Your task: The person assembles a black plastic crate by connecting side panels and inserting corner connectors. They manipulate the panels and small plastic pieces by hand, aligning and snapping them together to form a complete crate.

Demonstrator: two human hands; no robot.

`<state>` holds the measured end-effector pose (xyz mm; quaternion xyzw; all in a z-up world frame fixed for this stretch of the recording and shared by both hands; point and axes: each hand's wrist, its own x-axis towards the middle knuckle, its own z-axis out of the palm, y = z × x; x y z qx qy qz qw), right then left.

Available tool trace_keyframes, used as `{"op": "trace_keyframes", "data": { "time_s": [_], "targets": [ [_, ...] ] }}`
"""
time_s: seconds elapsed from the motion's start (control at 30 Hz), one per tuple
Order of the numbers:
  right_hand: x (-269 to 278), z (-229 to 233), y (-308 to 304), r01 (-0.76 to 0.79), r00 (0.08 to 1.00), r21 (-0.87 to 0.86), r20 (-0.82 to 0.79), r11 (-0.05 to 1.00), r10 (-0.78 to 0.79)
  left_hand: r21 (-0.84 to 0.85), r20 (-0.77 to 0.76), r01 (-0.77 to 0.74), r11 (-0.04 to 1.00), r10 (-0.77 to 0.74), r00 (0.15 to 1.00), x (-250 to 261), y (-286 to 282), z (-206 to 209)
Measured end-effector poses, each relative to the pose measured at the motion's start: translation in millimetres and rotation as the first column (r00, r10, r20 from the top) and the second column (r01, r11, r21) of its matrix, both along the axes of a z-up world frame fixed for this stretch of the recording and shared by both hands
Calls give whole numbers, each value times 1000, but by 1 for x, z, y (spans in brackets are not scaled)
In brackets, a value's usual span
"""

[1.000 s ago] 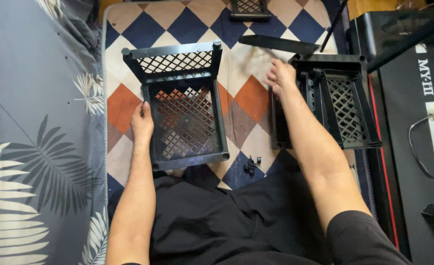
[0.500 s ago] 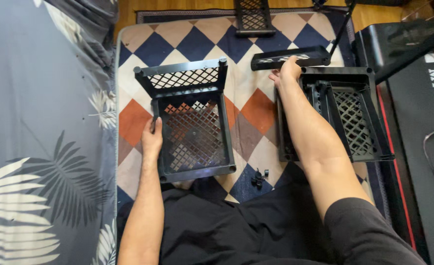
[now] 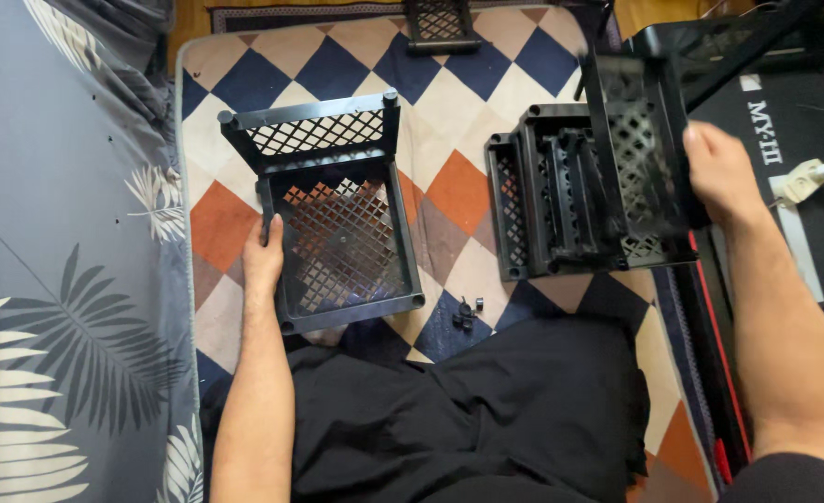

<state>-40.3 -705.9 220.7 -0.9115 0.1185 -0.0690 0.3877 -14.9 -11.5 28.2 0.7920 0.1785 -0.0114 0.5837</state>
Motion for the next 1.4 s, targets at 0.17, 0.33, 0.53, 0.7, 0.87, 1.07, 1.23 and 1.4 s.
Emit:
{"op": "trace_keyframes", "data": {
  "time_s": [0.17,0.33,0.53,0.7,0.87,1.07,1.23,1.4],
  "targets": [
    [-51,-36,-39,119,984,-132,-118,984,-135,-178,-70,-7,984,-6,998,-6,-5,-1],
    [-57,-62,-45,32,992,-426,-99,904,-81,-1,125,74,997,-73,989,-9,-19,-1],
    [-47,-30,-9,18,998,-589,-39,808,-50,-233,-121,16,972,-45,992,-11,-25,0],
    [-2,3,48,-11,971,-723,156,690,179,-111,-68,36,993,-44,997,-4,-22,-3],
    [116,-29,137,-269,893,-628,121,730,433,-35,33,94,995,-93,995,5,-29,2],
    [250,-141,208,-439,884,-677,-208,591,418,105,-225,58,993,-33,974,17,-25,0],
    [303,-228,227,-351,907,-709,-96,611,410,179,-161,103,978,-74,984,20,-26,-2],
    [292,-287,245,-385,903,-702,-150,599,403,198,-70,130,972,-119,990,12,-25,-3]
  ]
}}
